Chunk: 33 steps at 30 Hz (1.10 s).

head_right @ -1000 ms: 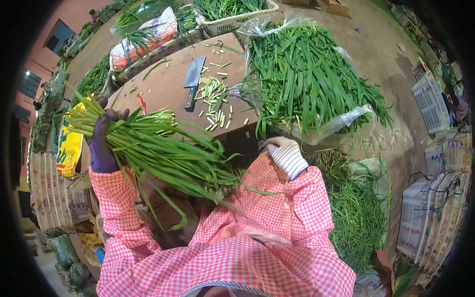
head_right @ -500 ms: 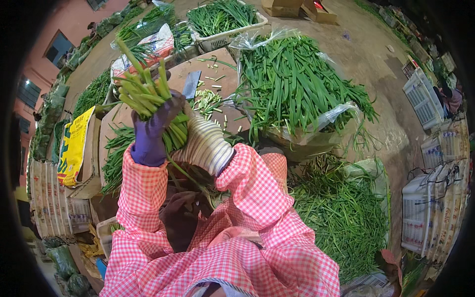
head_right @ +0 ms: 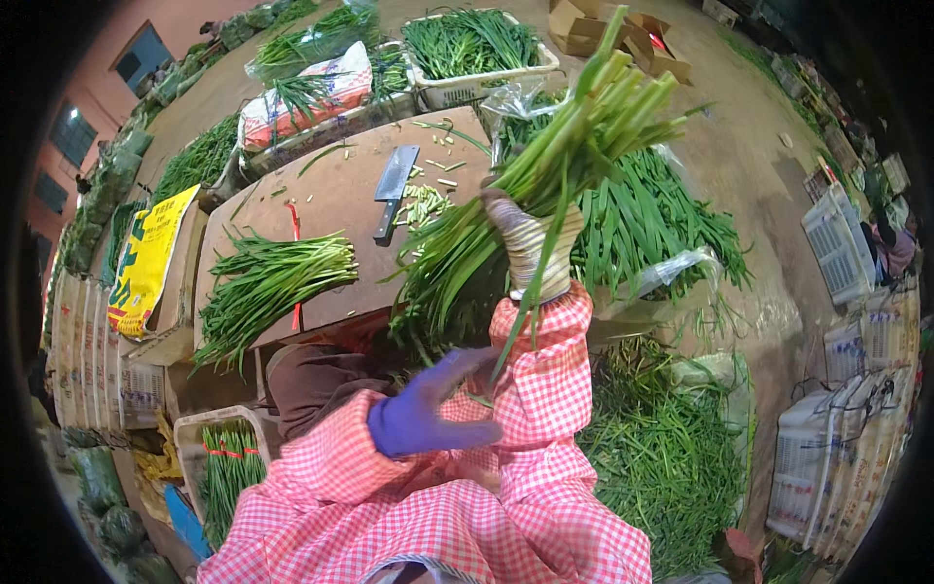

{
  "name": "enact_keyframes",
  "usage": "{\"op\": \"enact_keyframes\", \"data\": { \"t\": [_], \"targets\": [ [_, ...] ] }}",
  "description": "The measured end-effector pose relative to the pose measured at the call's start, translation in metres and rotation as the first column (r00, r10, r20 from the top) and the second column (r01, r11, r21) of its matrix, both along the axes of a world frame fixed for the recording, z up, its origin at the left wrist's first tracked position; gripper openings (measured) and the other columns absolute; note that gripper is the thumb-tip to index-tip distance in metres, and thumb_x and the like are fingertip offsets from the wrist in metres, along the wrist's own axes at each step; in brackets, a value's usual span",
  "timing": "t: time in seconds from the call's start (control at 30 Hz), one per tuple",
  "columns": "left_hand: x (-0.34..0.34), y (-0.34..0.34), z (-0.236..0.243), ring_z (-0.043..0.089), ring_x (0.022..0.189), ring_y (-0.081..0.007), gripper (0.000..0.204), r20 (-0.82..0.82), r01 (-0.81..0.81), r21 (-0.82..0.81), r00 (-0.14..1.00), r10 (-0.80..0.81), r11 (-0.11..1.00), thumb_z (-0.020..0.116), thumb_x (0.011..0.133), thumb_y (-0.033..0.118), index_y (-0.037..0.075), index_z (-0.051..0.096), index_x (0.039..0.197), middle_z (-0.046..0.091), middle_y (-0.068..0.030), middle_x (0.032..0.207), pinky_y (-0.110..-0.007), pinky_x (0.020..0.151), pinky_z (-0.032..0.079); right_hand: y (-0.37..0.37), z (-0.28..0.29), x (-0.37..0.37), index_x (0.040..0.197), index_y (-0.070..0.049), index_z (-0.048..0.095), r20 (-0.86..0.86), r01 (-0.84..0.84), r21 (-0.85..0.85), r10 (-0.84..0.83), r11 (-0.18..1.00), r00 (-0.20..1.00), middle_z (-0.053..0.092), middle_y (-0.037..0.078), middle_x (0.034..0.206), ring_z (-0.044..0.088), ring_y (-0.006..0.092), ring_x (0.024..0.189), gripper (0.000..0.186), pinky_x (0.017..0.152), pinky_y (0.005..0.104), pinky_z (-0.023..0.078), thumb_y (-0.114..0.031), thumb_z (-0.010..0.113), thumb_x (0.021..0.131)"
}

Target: The person gathers green leafy vegetables, aligns them into bunches, and secures each bunch with a red rubber band. The person places the finished bundles into a white basket and continues processing additional bunches from a pile on the table.

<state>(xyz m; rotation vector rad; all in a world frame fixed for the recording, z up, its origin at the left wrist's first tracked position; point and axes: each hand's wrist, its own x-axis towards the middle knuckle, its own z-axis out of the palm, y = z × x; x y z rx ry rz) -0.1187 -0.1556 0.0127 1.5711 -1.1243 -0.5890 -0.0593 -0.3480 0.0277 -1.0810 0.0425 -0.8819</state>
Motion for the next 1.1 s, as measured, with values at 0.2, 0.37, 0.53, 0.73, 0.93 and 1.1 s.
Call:
{"op": "enact_keyframes", "data": {
  "t": [0.2, 0.37, 0.53, 0.73, 0.93, 1.1],
  "targets": [
    [0.019, -0.041, -0.028, 0.045, 0.112, -0.0181, 0.056, -0.805, -0.194, -0.041, 0.588, 0.083, 0.98, 0.062, 0.081, 0.03, 0.001, 0.041, 0.124, 0.048, -0.0104, 0.121, -0.032, 0.094, 0.037, 0.027, 0.005, -0.008, 0.115, 0.003, 0.047, 0.088, -0.083, 0.078, 0.076, 0.994, 0.993, 0.06, 0.009, 0.09, 0.059, 0.0155, 0.078, 0.054, 0.07, 0.0288, 0.051, -0.003, 0.071, 0.068],
    [0.06, -0.069, -0.001, 0.042, 0.118, -0.0269, 0.063, -0.79, -0.442, -0.612, 0.299, -0.536, 0.655, 0.049, 0.086, 0.048, 0.004, 0.038, 0.129, 0.042, -0.0155, 0.13, -0.04, 0.102, 0.031, 0.039, 0.001, -0.026, 0.124, 0.0, 0.034, 0.202, -0.177, 0.202, 0.135, 0.963, 0.97, 0.058, 0.01, 0.095, 0.06, 0.0214, 0.083, 0.065, 0.076, 0.039, 0.053, -0.003, 0.069, 0.07],
    [0.121, -0.03, -0.015, 0.055, 0.102, -0.0281, 0.051, -0.791, -0.622, -0.586, 0.3, -0.534, 0.519, 0.055, 0.085, 0.039, -0.001, 0.047, 0.115, 0.057, -0.0139, 0.11, -0.048, 0.095, 0.04, 0.063, -0.026, -0.018, 0.127, -0.003, 0.034, 0.184, -0.302, 0.258, 0.26, 0.918, 0.948, 0.054, 0.017, 0.11, 0.056, 0.0314, 0.1, 0.066, 0.091, 0.0483, 0.046, -0.007, 0.067, 0.07],
    [0.167, -0.012, -0.014, 0.06, 0.081, -0.0214, 0.034, -0.831, -0.681, -0.539, 0.331, -0.447, 0.495, 0.054, 0.086, 0.021, -0.001, 0.05, 0.111, 0.061, -0.0096, 0.087, -0.045, 0.089, 0.045, 0.075, -0.053, -0.025, 0.128, -0.008, 0.039, 0.019, -0.208, 0.175, 0.208, 0.962, 0.978, 0.05, 0.008, 0.119, 0.049, 0.0238, 0.108, 0.074, 0.095, 0.0399, 0.041, -0.019, 0.079, 0.066],
    [0.199, 0.016, 0.028, 0.059, 0.074, -0.02, 0.026, -0.801, -0.656, -0.509, 0.599, -0.027, 0.557, 0.057, 0.082, 0.013, -0.001, 0.052, 0.104, 0.059, -0.0082, 0.085, -0.041, 0.092, 0.044, 0.014, -0.147, -0.068, 0.117, -0.008, 0.054, -0.957, -0.84, -0.267, -0.023, 0.473, 0.291, 0.06, 0.014, 0.109, 0.055, 0.0227, 0.104, 0.04, 0.087, 0.0309, 0.045, -0.025, 0.061, 0.081],
    [0.224, 0.003, 0.052, 0.058, 0.089, -0.0206, 0.022, -0.589, -0.527, -0.411, 0.776, 0.225, 0.744, 0.056, 0.084, 0.015, -0.002, 0.057, 0.097, 0.059, -0.0109, 0.093, -0.035, 0.089, 0.047, -0.024, -0.098, -0.081, 0.095, 0.0, 0.064, -0.868, -0.511, -0.273, 0.02, 0.815, 0.496, 0.066, 0.013, 0.084, 0.062, 0.0185, 0.077, 0.025, 0.073, 0.0287, 0.05, -0.018, 0.064, 0.077]
  ]
}}
